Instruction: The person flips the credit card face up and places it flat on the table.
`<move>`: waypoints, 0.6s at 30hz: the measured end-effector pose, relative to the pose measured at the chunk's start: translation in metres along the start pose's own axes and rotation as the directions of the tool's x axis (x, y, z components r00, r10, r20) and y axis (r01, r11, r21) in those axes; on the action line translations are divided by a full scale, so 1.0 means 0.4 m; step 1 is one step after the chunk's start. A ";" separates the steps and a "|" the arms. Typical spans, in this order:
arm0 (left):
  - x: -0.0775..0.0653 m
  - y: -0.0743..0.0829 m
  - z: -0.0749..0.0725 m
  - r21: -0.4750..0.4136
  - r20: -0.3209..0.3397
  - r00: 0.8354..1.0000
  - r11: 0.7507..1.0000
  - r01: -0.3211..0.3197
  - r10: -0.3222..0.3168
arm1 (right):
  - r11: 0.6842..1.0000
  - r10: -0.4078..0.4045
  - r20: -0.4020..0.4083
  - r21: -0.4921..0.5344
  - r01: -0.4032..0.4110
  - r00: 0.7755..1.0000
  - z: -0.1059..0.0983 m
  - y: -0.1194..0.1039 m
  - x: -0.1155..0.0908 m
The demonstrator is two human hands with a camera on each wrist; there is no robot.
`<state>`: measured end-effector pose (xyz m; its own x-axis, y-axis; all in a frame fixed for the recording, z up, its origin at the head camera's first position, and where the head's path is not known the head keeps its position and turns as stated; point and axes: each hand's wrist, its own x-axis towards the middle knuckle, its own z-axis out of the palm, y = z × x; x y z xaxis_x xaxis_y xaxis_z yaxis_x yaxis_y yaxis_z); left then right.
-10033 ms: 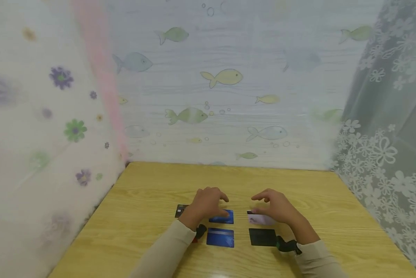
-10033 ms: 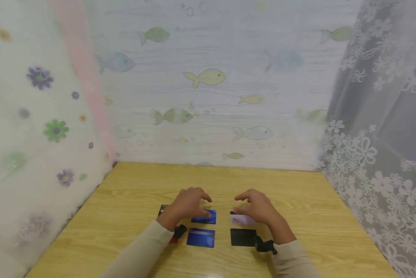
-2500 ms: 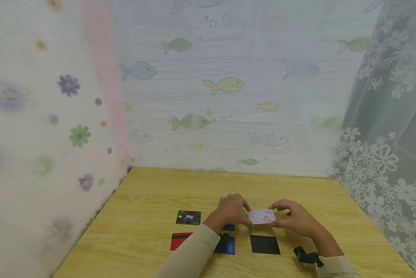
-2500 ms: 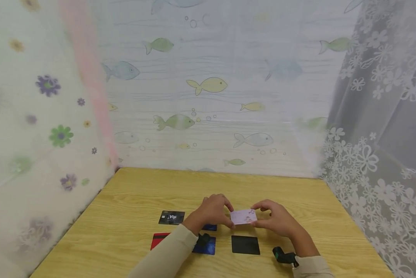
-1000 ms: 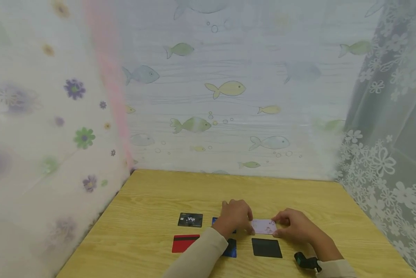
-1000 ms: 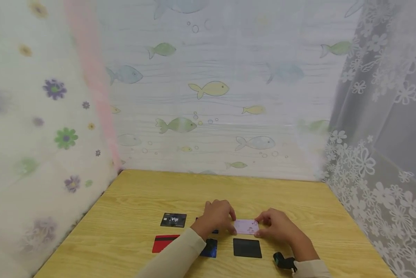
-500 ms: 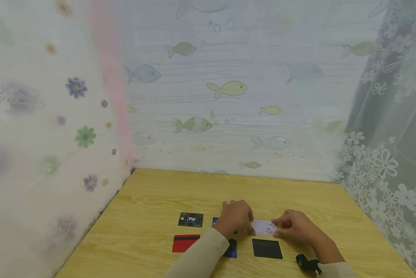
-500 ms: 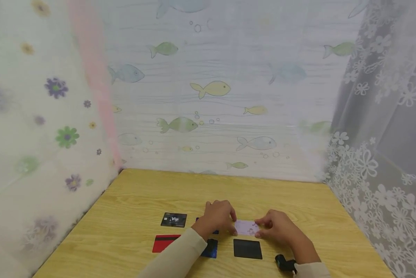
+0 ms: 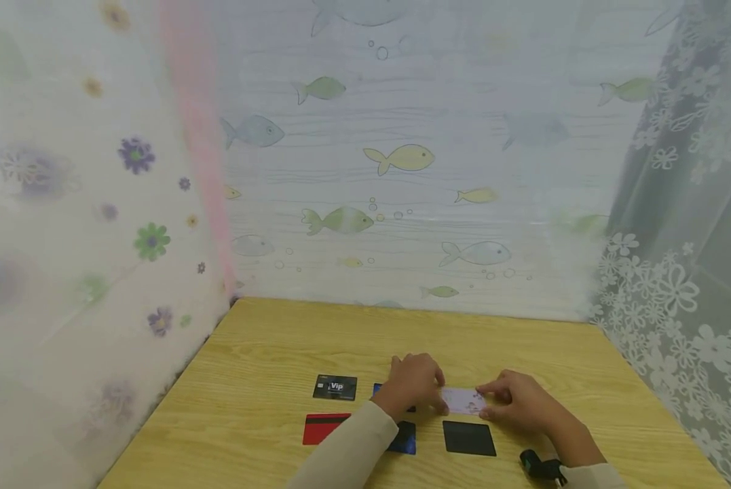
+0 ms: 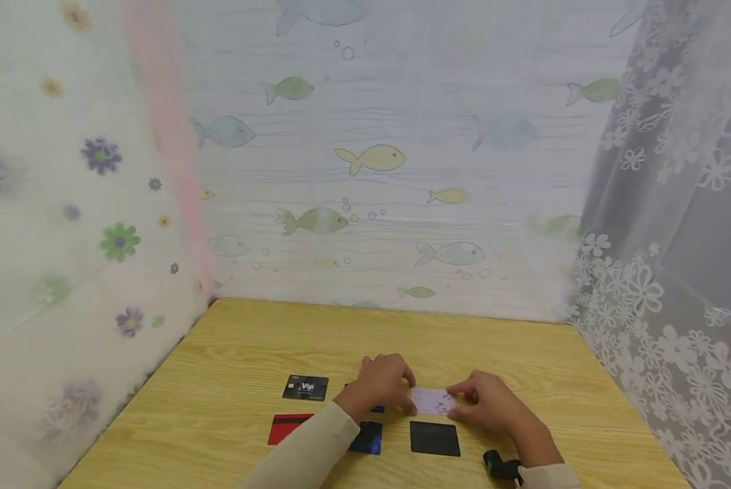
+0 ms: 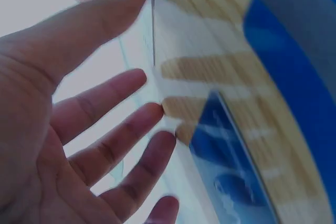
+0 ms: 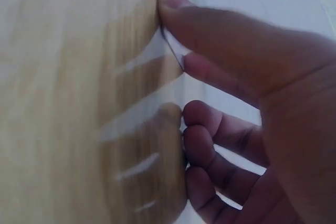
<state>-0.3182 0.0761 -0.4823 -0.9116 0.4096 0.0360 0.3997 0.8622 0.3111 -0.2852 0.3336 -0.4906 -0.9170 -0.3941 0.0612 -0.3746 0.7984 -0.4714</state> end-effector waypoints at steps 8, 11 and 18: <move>-0.048 -0.076 -0.047 0.020 -0.035 0.994 0.995 -0.099 0.099 | 0.999 -0.037 0.033 0.026 0.036 0.999 0.005 -0.001 0.009; -0.069 -0.111 -0.070 0.020 -0.049 0.992 0.993 -0.118 0.119 | 0.997 -0.068 0.031 0.026 0.068 0.997 0.002 -0.006 0.016; -0.105 -0.171 -0.104 -0.023 -0.049 0.993 0.994 -0.105 0.104 | 0.987 -0.155 -0.017 0.040 0.156 0.988 -0.002 -0.047 0.034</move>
<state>-0.3111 -0.0126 -0.4654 -0.8687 0.4819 0.1148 0.4910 0.8071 0.3277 -0.2906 0.3136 -0.4800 -0.8498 -0.5058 0.1483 -0.5072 0.7083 -0.4909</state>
